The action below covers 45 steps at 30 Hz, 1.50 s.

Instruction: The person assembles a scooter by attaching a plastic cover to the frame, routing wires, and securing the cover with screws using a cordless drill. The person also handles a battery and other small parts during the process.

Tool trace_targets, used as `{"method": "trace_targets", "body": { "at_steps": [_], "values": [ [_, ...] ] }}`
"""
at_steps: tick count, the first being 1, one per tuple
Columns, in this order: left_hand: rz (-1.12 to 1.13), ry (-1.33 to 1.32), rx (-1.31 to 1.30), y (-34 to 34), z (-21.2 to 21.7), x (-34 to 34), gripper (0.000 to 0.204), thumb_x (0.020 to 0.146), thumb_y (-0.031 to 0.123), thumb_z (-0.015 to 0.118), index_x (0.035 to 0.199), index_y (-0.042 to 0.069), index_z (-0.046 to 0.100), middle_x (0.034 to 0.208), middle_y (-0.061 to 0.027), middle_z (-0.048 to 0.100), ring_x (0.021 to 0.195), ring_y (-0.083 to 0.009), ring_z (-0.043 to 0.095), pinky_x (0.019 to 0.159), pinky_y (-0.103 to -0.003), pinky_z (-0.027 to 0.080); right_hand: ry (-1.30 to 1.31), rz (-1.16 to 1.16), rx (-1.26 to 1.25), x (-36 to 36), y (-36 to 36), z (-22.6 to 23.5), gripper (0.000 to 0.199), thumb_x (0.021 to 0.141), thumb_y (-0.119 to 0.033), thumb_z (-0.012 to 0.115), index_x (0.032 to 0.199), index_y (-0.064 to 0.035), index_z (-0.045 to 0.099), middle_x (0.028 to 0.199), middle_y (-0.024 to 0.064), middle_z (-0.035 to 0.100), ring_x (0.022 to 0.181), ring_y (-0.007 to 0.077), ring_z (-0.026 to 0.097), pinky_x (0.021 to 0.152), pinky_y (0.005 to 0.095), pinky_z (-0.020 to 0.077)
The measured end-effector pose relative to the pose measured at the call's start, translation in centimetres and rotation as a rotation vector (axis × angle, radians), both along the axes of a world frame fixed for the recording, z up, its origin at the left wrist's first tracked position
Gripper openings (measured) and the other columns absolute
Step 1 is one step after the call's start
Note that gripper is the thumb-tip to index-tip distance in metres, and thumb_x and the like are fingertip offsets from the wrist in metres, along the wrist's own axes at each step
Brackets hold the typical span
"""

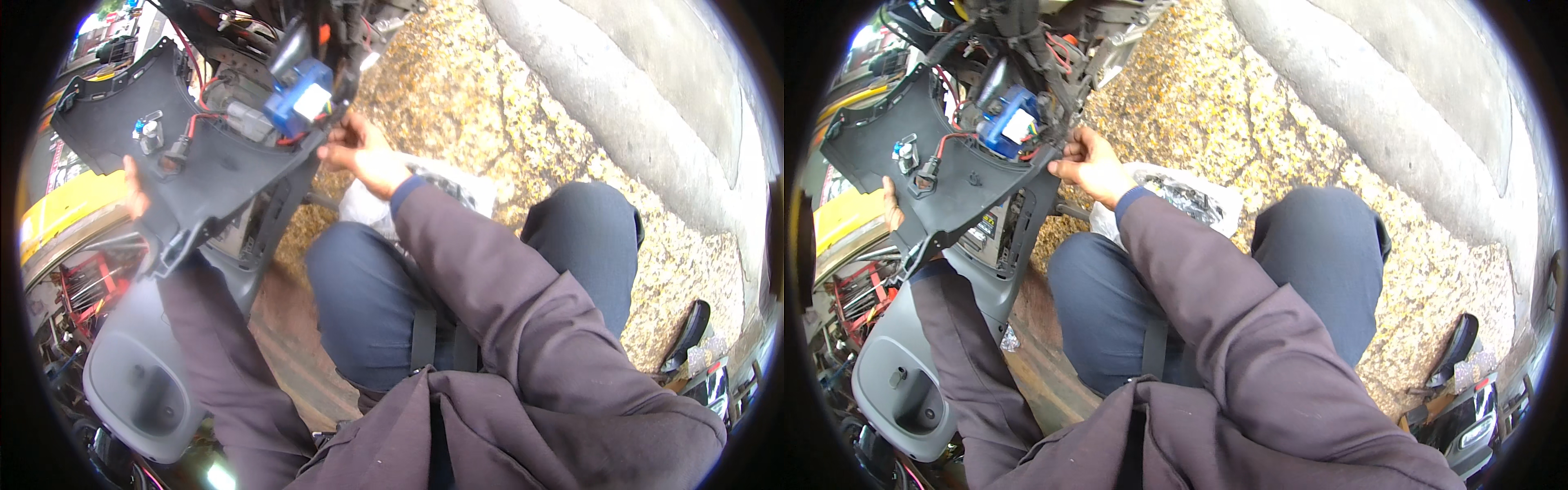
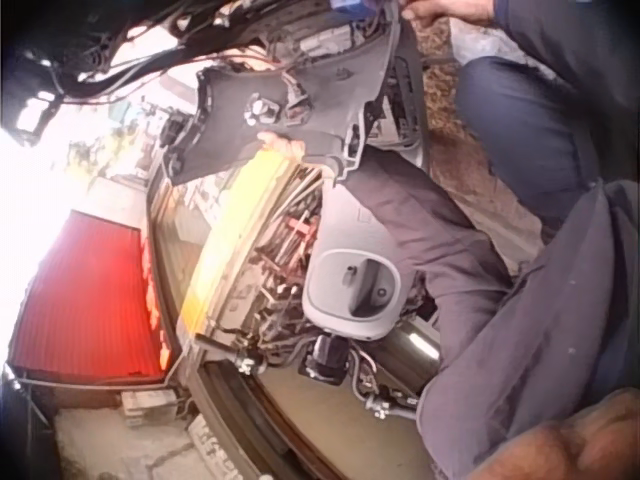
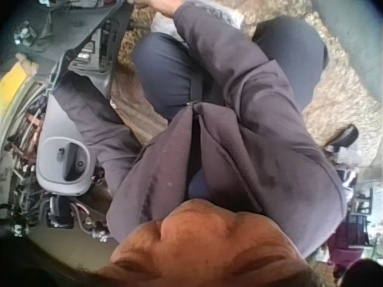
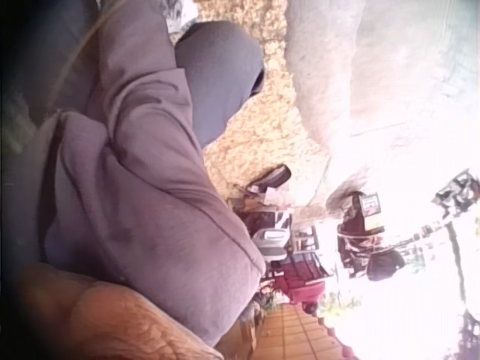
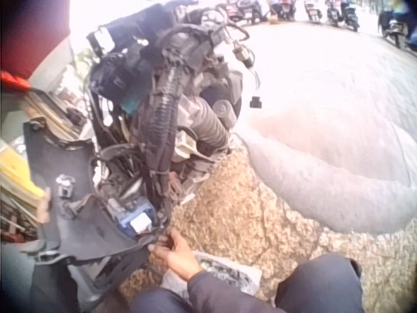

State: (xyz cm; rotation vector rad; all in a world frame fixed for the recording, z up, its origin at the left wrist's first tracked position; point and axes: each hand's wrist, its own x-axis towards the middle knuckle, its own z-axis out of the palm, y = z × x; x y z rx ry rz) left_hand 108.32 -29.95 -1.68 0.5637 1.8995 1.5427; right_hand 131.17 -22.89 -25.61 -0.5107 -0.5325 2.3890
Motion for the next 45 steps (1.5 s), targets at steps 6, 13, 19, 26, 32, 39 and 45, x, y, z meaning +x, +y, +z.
{"method": "trace_targets", "body": {
  "at_steps": [6, 13, 19, 26, 32, 39, 45],
  "values": [
    [0.140, -0.180, 0.173, 1.6, -0.3, 4.6, 0.041, 0.094, 0.043, 0.056, 0.106, 0.005, 0.064, 0.094, -0.0099, 0.069, 0.078, -0.0220, 0.066, 0.069, -0.033, 0.055, -0.134, 0.073, -0.008, 1.0, 0.8, 2.0, 0.043, 0.082, -0.033, 0.077, 0.096, -0.0019, 0.053, 0.085, 0.0053, 0.057, 0.071, 0.0135, 0.057, 0.063, 0.0288, 0.0511],
    [0.248, -0.301, 0.194, 3.1, 0.8, 8.0, 0.033, 0.091, 0.037, 0.061, 0.102, 0.007, 0.064, 0.093, -0.0063, 0.068, 0.082, -0.0188, 0.064, 0.075, -0.032, 0.053, -0.195, 0.039, 0.083, 1.0, 1.0, 3.9, 0.047, 0.081, -0.027, 0.077, 0.114, -0.0019, 0.054, 0.091, 0.0035, 0.058, 0.076, 0.0110, 0.055, 0.064, 0.0273, 0.0486],
    [0.269, -0.384, 0.213, 2.3, 0.4, 6.5, 0.029, 0.091, 0.035, 0.061, 0.093, 0.006, 0.066, 0.083, -0.0073, 0.069, 0.077, -0.0205, 0.066, 0.071, -0.031, 0.054, -0.152, 0.051, -0.070, 0.6, 0.4, 2.9, 0.037, 0.088, -0.012, 0.067, 0.121, -0.0018, 0.053, 0.106, 0.0085, 0.062, 0.087, 0.0189, 0.064, 0.069, 0.0336, 0.0557],
    [0.357, -0.175, 0.178, 2.3, -0.3, 5.4, 0.027, 0.093, 0.031, 0.060, 0.100, 0.005, 0.063, 0.083, -0.0045, 0.063, 0.073, -0.0163, 0.062, 0.065, -0.028, 0.051, -0.109, 0.110, -0.188, 1.1, 0.6, 2.1, 0.041, 0.089, -0.016, 0.068, 0.118, 0.0025, 0.047, 0.100, 0.0100, 0.059, 0.081, 0.0194, 0.062, 0.073, 0.0353, 0.0540],
    [-0.031, -0.090, 0.105, 0.4, -0.8, 2.0, 0.049, 0.096, 0.047, 0.051, 0.105, 0.001, 0.064, 0.095, -0.0120, 0.068, 0.078, -0.0226, 0.065, 0.070, -0.034, 0.054, -0.056, 0.143, -0.042, 1.5, 0.6, 1.0, 0.054, 0.075, -0.007, 0.079, 0.118, 0.0054, 0.050, 0.109, 0.0121, 0.056, 0.100, 0.0204, 0.057, 0.084, 0.0335, 0.0513],
    [0.149, 0.190, 0.024, -0.1, 0.3, -4.2, 0.066, 0.099, 0.051, 0.043, 0.136, -0.004, 0.044, 0.132, -0.0193, 0.052, 0.116, -0.0302, 0.052, 0.101, -0.043, 0.043, -0.065, 0.142, 0.048, 2.3, 0.6, 0.6, 0.069, 0.077, -0.003, 0.071, 0.137, 0.0106, 0.040, 0.129, 0.0226, 0.054, 0.114, 0.0304, 0.056, 0.096, 0.0364, 0.0480],
    [0.447, 0.182, 0.039, 1.3, 1.5, 2.9, 0.068, 0.097, 0.053, 0.041, 0.132, -0.006, 0.046, 0.125, -0.0202, 0.051, 0.115, -0.0301, 0.051, 0.101, -0.043, 0.042, -0.243, 0.044, 0.055, 1.0, -0.1, 0.8, 0.054, 0.071, -0.008, 0.076, 0.121, 0.0053, 0.058, 0.110, 0.0200, 0.065, 0.105, 0.0283, 0.063, 0.092, 0.0346, 0.0487]
  ]
}}
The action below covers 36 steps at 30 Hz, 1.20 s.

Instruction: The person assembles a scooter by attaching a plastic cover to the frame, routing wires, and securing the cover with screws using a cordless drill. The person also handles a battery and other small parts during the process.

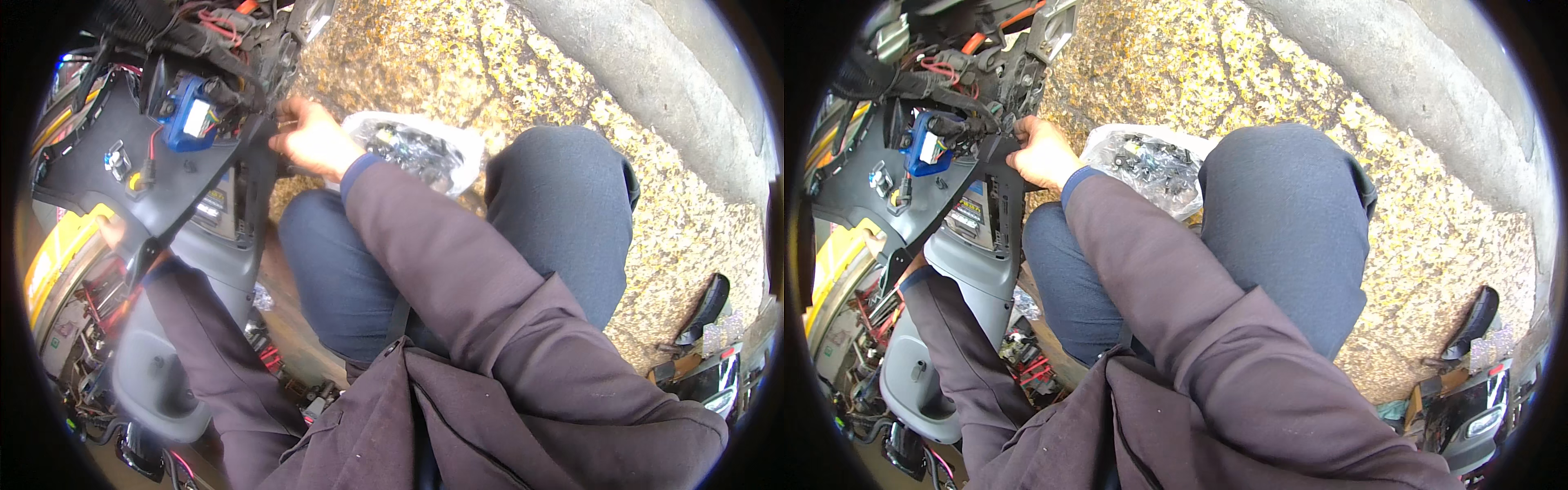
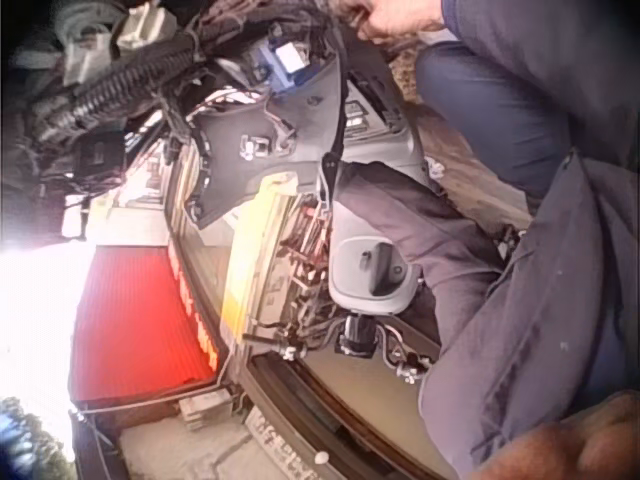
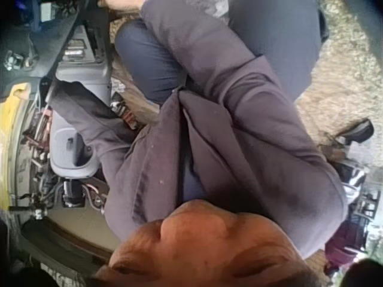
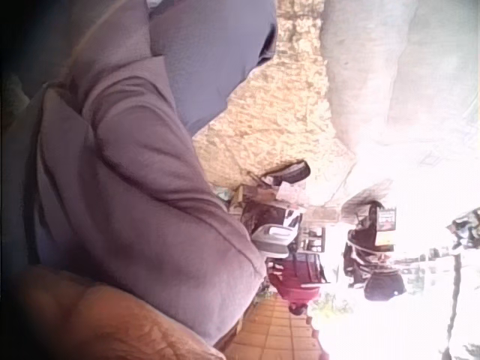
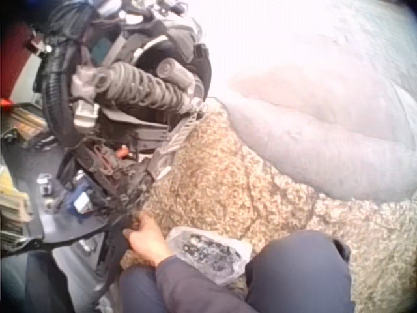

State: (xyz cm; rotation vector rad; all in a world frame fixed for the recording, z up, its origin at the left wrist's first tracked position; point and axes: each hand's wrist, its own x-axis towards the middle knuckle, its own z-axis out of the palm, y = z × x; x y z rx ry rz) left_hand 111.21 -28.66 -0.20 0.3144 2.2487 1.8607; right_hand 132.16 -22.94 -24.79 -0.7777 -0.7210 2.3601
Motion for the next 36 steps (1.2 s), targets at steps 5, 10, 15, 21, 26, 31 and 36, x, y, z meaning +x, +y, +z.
{"method": "trace_targets", "body": {
  "at_steps": [5, 10, 15, 21, 26, 31, 36],
  "values": [
    [0.098, 0.075, -0.014, -0.3, 1.5, 5.7, 0.070, 0.095, 0.055, 0.040, 0.128, -0.007, 0.047, 0.119, -0.0209, 0.050, 0.114, -0.0300, 0.051, 0.102, -0.043, 0.041, -0.096, -0.001, 0.072, -0.8, -0.4, -0.1, 0.045, 0.080, -0.005, 0.068, 0.121, 0.0072, 0.056, 0.111, 0.0190, 0.064, 0.105, 0.0256, 0.062, 0.089, 0.0345, 0.0496],
    [-0.122, 0.642, -0.111, -1.9, 3.3, 11.6, 0.063, 0.097, 0.044, 0.038, 0.133, -0.007, 0.046, 0.131, -0.0228, 0.052, 0.126, -0.0318, 0.048, 0.107, -0.050, 0.037, -0.160, -0.108, 0.054, -1.5, -0.3, 0.0, 0.033, 0.075, -0.008, 0.073, 0.105, 0.0023, 0.062, 0.097, 0.0201, 0.067, 0.094, 0.0329, 0.065, 0.083, 0.0391, 0.0502],
    [-0.508, 1.035, -0.599, -2.9, 3.0, 14.0, 0.051, 0.097, 0.033, 0.044, 0.127, -0.008, 0.054, 0.116, -0.0180, 0.064, 0.107, -0.0240, 0.061, 0.098, -0.039, 0.045, -0.161, -0.157, 0.009, -2.1, -0.9, -0.2, 0.031, 0.073, -0.012, 0.076, 0.099, 0.0014, 0.064, 0.090, 0.0178, 0.068, 0.087, 0.0322, 0.067, 0.080, 0.0386, 0.0511],
    [-0.545, 0.923, -0.500, -2.8, 1.5, 13.6, 0.056, 0.096, 0.037, 0.040, 0.121, -0.010, 0.057, 0.085, -0.0107, 0.064, 0.081, -0.0177, 0.060, 0.082, -0.030, 0.047, 0.114, -0.132, -0.267, -2.5, -0.7, -0.4, 0.047, 0.069, -0.019, 0.079, 0.104, 0.0064, 0.060, 0.095, 0.0168, 0.066, 0.089, 0.0248, 0.065, 0.079, 0.0341, 0.0511],
    [-0.502, 0.979, -0.501, -2.7, 1.0, 13.5, 0.057, 0.096, 0.039, 0.034, 0.113, -0.009, 0.061, 0.076, -0.0073, 0.056, 0.079, -0.0191, 0.057, 0.082, -0.033, 0.046, 0.119, -0.096, -0.209, -1.9, -0.1, 0.5, 0.066, 0.067, -0.030, 0.082, 0.110, 0.0122, 0.056, 0.098, 0.0210, 0.065, 0.092, 0.0248, 0.064, 0.081, 0.0343, 0.0504],
    [-0.466, 1.019, -0.346, -2.2, -0.1, 13.5, 0.057, 0.095, 0.040, 0.035, 0.107, -0.010, 0.060, 0.071, -0.0047, 0.049, 0.075, -0.0171, 0.054, 0.076, -0.031, 0.045, 0.039, -0.046, -0.053, -0.6, 0.7, 1.6, 0.060, 0.068, -0.031, 0.081, 0.104, 0.0106, 0.058, 0.090, 0.0182, 0.065, 0.084, 0.0234, 0.064, 0.077, 0.0341, 0.0501],
    [-0.371, 1.049, -0.276, -1.8, -1.1, 14.1, 0.051, 0.093, 0.038, 0.037, 0.103, -0.007, 0.061, 0.061, -0.0010, 0.041, 0.067, -0.0153, 0.049, 0.111, -0.047, 0.031, 0.043, -0.047, 0.000, 0.6, 1.3, 3.0, 0.053, 0.069, -0.027, 0.082, 0.099, 0.0091, 0.057, 0.089, 0.0148, 0.066, 0.081, 0.0199, 0.064, 0.075, 0.0322, 0.0501]
  ]
}}
